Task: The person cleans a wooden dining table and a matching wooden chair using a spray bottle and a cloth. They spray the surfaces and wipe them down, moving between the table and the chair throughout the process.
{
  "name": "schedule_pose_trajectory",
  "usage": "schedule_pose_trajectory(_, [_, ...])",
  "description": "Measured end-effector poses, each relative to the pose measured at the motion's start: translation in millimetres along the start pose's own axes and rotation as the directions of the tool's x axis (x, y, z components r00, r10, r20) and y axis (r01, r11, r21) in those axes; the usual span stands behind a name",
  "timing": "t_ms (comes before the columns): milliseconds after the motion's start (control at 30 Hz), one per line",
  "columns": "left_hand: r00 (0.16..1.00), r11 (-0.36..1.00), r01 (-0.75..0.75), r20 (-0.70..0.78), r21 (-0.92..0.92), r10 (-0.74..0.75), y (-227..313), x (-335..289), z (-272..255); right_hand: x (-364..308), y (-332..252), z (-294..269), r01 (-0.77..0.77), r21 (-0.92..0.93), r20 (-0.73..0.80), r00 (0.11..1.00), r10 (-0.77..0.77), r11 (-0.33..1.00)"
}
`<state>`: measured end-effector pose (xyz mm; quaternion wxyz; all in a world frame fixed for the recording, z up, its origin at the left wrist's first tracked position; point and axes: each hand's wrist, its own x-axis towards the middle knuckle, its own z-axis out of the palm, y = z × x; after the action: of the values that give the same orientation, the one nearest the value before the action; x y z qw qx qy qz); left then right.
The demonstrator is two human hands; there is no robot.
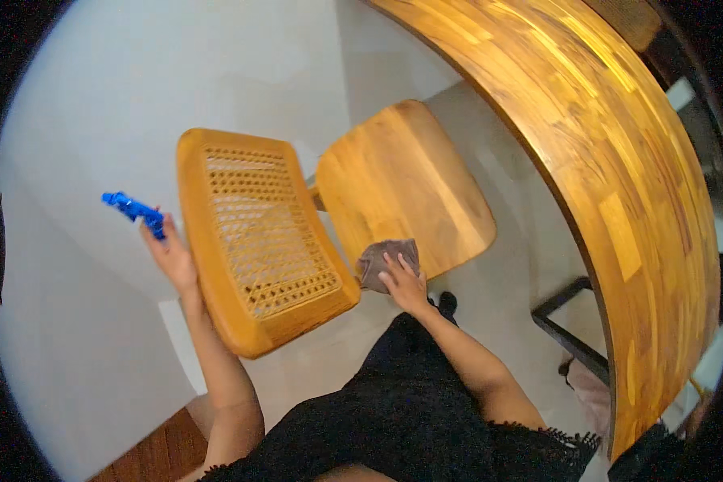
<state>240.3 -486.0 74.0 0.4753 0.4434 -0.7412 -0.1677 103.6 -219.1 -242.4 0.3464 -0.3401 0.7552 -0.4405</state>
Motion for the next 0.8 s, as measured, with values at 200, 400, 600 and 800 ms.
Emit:
schedule_pose_trajectory(200, [0.98, 0.99, 0.016, -0.194, -0.142, -0.043, 4, -33, -29, -8, -162, -64, -0.082, 0.758, 0.237, 0.959, -0.156, 0.647])
schedule_pose_trajectory(400, [0.982, 0.947, 0.156, -0.058, -0.28, -0.179, 28, -81, -66, -42, -270, -47, 0.77, 0.179, 0.225, 0.574, -0.787, 0.613])
schedule_pose_trajectory(600, [0.968, 0.881, 0.216, -0.026, -0.422, -0.249, 13, -117, -70, -25, -321, -26, 0.834, 0.016, 0.188, 0.539, -0.821, 0.551])
schedule_pose_trajectory(800, [0.93, 0.759, 0.355, 0.284, -0.545, -0.231, 15, -112, -88, 82, -364, 4, 0.744, -0.18, 0.096, 0.664, -0.741, 0.643])
